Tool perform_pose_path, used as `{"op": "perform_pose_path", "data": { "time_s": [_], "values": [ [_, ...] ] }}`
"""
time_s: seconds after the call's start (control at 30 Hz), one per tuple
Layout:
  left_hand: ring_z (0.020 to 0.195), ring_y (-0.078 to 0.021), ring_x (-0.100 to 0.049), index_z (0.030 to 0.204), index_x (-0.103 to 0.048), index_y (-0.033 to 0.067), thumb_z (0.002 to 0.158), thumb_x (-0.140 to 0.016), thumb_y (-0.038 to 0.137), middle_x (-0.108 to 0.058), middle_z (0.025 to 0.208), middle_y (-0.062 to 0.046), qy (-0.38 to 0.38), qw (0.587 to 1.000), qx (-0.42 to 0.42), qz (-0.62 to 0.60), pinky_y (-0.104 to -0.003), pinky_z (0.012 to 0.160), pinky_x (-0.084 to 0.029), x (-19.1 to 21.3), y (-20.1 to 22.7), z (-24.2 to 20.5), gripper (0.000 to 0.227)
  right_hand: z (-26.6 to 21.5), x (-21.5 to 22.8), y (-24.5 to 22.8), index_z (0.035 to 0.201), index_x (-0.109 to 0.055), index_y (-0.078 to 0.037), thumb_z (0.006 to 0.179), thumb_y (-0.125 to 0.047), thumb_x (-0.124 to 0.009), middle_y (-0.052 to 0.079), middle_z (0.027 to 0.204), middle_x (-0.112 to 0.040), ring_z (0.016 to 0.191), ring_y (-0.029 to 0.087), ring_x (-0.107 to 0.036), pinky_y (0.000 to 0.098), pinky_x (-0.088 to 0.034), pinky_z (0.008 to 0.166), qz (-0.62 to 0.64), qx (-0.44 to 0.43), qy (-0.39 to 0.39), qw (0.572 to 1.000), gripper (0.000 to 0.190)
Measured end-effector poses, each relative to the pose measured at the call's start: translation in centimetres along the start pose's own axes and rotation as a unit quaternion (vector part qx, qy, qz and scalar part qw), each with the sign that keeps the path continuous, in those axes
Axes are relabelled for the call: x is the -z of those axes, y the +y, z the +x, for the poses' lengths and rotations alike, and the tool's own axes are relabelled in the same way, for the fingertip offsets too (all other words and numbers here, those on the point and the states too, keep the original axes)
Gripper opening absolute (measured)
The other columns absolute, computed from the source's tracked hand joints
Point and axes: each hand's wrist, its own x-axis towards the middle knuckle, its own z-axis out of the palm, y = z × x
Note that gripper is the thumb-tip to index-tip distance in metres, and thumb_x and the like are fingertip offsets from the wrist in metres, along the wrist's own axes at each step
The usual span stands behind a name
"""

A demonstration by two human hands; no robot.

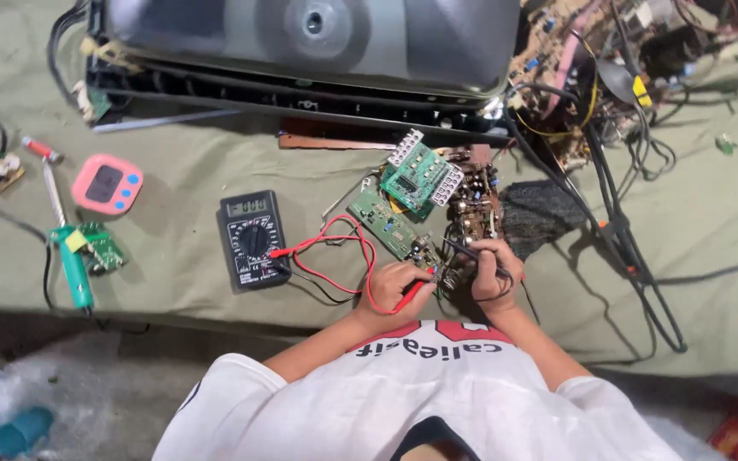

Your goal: Diagnosing and repairing a CRT monitor by testing circuit board components with a multimeter.

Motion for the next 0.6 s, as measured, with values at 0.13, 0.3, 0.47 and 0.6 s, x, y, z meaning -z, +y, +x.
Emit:
{"op": "perform_pose_path", "data": {
  "time_s": [0.13, 0.3, 0.47, 0.6],
  "values": [
    [0.068, -0.0345, -0.070, 0.093, -0.074, 0.0073, 0.090, -0.073, 0.012, -0.069, 0.075, -0.011, -0.008, 1.000, -0.004, -0.018, -0.040, 0.067, -0.058, 0.3, 0.4, 0.6, 0.005, 0.0, 0.1, 0.4, 0.090, -0.076, -0.003, 0.099, -0.017, -0.058, 0.011, 0.062, -0.069, 0.053, 0.016, -0.065, 0.0280, -0.054, 0.055, 0.014, 0.006, 0.004, 1.000, 0.025],
    [0.066, -0.0362, -0.069, 0.090, -0.074, 0.0058, 0.089, -0.073, 0.008, -0.070, 0.073, -0.012, 0.009, 0.999, -0.007, -0.030, -0.041, 0.064, -0.058, -0.1, 0.2, 0.2, 0.002, 0.5, 0.4, -0.4, 0.089, -0.077, -0.004, 0.095, -0.011, -0.060, 0.009, 0.060, -0.066, 0.053, 0.015, -0.065, 0.0276, -0.054, 0.055, 0.021, 0.011, -0.008, 1.000, 0.020],
    [0.069, -0.0314, -0.070, 0.090, -0.078, 0.0119, 0.092, -0.073, 0.011, -0.073, 0.075, -0.007, 0.062, 0.997, 0.032, 0.044, -0.039, 0.068, -0.056, -0.4, -0.9, -1.4, 0.005, 0.2, 1.5, 1.6, 0.081, -0.078, -0.006, 0.094, -0.008, -0.062, 0.011, 0.060, -0.067, 0.054, 0.015, -0.062, 0.0285, -0.052, 0.055, 0.042, 0.017, -0.044, 0.998, 0.020],
    [0.070, -0.0331, -0.070, 0.090, -0.078, 0.0099, 0.090, -0.075, 0.010, -0.073, 0.077, -0.009, 0.110, 0.989, 0.053, 0.080, -0.039, 0.069, -0.056, -1.4, -1.6, -1.9, 0.003, 0.3, 1.8, 1.4, 0.081, -0.078, -0.005, 0.092, -0.006, -0.065, 0.013, 0.066, -0.070, 0.057, 0.018, -0.062, 0.0310, -0.053, 0.059, 0.073, 0.008, -0.058, 0.996, 0.016]
  ]
}}
